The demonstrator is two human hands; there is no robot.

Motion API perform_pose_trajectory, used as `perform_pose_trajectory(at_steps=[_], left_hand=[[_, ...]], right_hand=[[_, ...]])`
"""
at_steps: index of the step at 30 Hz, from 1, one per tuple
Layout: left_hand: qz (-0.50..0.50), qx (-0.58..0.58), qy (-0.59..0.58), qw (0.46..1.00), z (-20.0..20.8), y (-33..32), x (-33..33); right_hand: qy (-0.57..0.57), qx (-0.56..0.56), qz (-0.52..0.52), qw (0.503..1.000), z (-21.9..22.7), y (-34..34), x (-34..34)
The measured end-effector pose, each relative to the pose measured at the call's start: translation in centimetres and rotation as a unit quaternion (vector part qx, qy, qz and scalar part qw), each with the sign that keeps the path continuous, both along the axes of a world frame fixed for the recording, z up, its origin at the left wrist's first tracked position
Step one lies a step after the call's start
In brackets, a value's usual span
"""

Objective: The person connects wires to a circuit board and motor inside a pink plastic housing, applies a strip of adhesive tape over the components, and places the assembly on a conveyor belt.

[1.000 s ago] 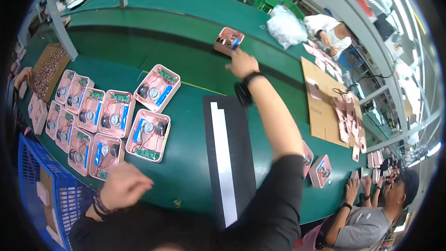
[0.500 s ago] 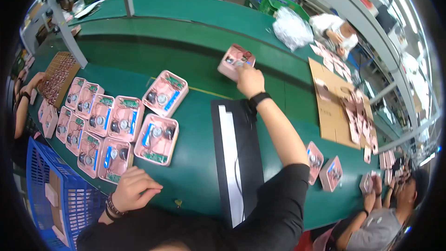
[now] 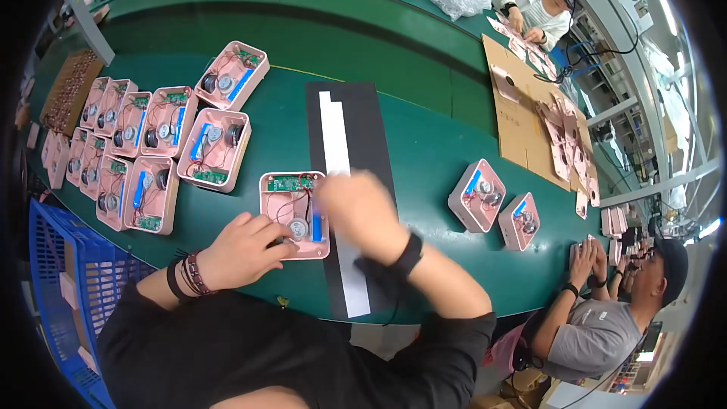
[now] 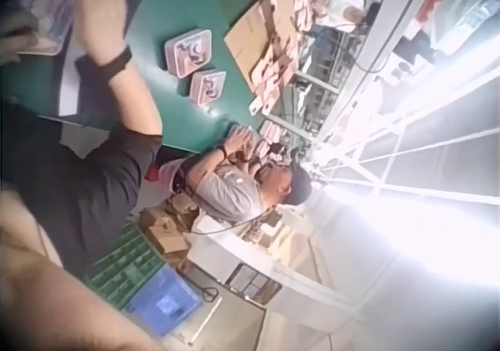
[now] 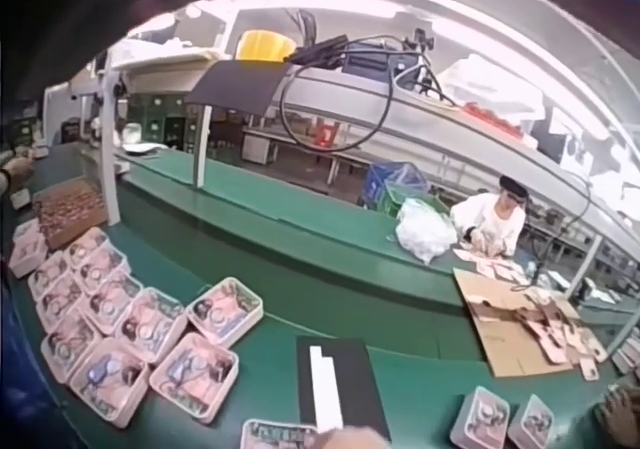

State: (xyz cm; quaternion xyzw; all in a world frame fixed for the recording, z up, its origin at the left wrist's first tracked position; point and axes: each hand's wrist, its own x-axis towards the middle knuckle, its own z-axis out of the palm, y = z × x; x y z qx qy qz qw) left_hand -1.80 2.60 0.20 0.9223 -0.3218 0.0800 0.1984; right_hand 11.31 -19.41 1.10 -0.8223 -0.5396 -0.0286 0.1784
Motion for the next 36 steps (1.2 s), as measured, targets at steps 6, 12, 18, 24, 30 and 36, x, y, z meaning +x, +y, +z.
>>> perform_pose_trajectory(at_steps=[6,12,18,24,30,36], left_hand=[[-0.076,0.021,-0.036,0.996,-1.5,-0.1,0.4],[-0.063,-0.022,0.001,0.998,-1.3,0.9,1.0],[-0.109,-0.001,0.022,0.994,-0.8,1.2,1.5],[-0.107,-0.012,0.057,0.993,-1.1,1.6,1.4],[-0.104,-0.032,0.065,0.992,-1.4,1.8,1.9],[-0.109,-0.016,0.065,0.992,-1.0,2.1,2.0]], right_hand=[[-0.121,-0.077,0.002,0.99,-5.1,-3.4,5.2],[-0.065,-0.114,-0.055,0.99,-3.6,-4.8,2.1],[0.098,0.04,-0.124,0.987,-3.4,-2.9,14.4],[0.155,0.02,-0.166,0.974,-4.2,-1.1,18.0],[0.05,0.005,-0.114,0.992,-4.2,-1.4,18.6],[-0.002,-0.055,-0.117,0.992,-4.8,-1.3,19.2]])
